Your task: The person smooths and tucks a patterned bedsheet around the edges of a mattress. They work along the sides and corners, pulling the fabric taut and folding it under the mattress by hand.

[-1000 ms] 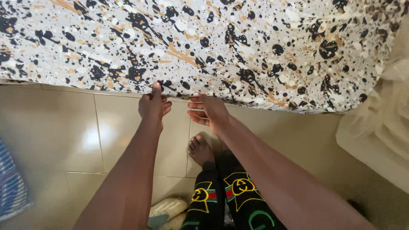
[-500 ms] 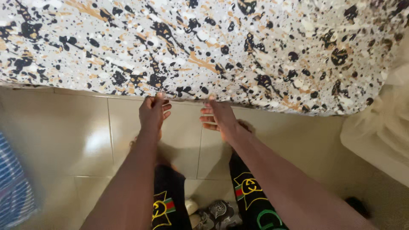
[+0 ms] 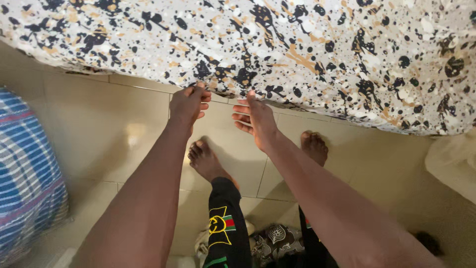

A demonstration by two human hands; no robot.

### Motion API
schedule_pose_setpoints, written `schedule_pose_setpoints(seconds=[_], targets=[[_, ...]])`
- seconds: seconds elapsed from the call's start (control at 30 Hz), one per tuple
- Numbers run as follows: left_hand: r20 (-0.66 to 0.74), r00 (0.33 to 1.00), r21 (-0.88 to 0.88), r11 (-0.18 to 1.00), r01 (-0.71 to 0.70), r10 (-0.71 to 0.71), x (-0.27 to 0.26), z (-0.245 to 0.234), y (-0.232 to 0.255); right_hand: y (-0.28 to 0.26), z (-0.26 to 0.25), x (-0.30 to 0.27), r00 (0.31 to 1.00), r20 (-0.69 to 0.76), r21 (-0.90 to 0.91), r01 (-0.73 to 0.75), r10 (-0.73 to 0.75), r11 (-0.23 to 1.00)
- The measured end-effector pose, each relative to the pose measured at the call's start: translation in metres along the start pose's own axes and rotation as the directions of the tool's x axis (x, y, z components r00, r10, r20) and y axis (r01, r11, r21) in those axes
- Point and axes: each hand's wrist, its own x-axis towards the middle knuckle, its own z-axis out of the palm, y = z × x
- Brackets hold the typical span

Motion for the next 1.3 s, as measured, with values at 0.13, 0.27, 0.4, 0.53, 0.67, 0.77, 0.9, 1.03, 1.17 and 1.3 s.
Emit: schedule_pose_setpoints(seconds=[0.13, 0.27, 0.4, 0.53, 0.67, 0.77, 0.9, 1.03, 1.17, 1.3], targets=[[-0.028, 0.999, -0.003, 1.0, 0.021, -0.021, -0.001, -0.011, -0.007, 0.002, 0.013, 0.006, 0.995, -0.096, -0.047, -0.008, 0.004, 0.999], [-0.122, 0.991, -0.009, 0.998, 0.061, -0.061, 0.001, -0.025, -0.03, 0.007, 0.029, 0.003, 0.989, -0.117, -0.245, -0.12, 0.093, 0.962], [-0.105, 0.994, -0.174, 0.985, -0.003, -0.016, 0.001, -0.047, -0.026, 0.007, 0.048, -0.004, 1.0, -0.016, -0.169, -0.003, 0.0, 0.986], [-0.172, 0.984, -0.048, 0.998, 0.038, -0.045, 0.006, -0.072, 0.004, 0.0, 0.07, 0.0, 0.998, -0.048, -0.075, -0.033, 0.03, 0.997], [-0.209, 0.976, 0.177, 0.984, -0.029, 0.067, 0.02, -0.09, 0.019, 0.005, 0.083, 0.012, 0.997, -0.064, -0.029, 0.039, -0.041, 0.999], [-0.172, 0.979, 0.242, 0.968, -0.07, 0.114, 0.027, -0.1, 0.008, 0.012, 0.084, 0.015, 0.991, -0.131, -0.101, -0.024, 0.01, 0.995], [-0.235, 0.97, 0.232, 0.973, 0.001, 0.055, 0.031, -0.107, -0.013, 0.008, 0.08, 0.013, 0.996, -0.093, -0.155, -0.032, 0.018, 0.987], [-0.193, 0.981, 0.036, 0.999, 0.006, 0.001, 0.029, -0.117, -0.022, 0.006, 0.079, 0.015, 1.0, 0.011, -0.138, -0.009, 0.01, 0.99], [-0.063, 0.997, -0.071, 0.997, 0.028, -0.033, 0.028, -0.117, -0.004, 0.005, 0.095, 0.01, 0.993, 0.102, -0.123, -0.049, 0.062, 0.991], [-0.096, 0.991, -0.025, 0.995, 0.092, -0.094, 0.03, -0.108, 0.019, -0.002, 0.112, 0.015, 0.991, 0.088, -0.036, -0.093, 0.096, 0.995]])
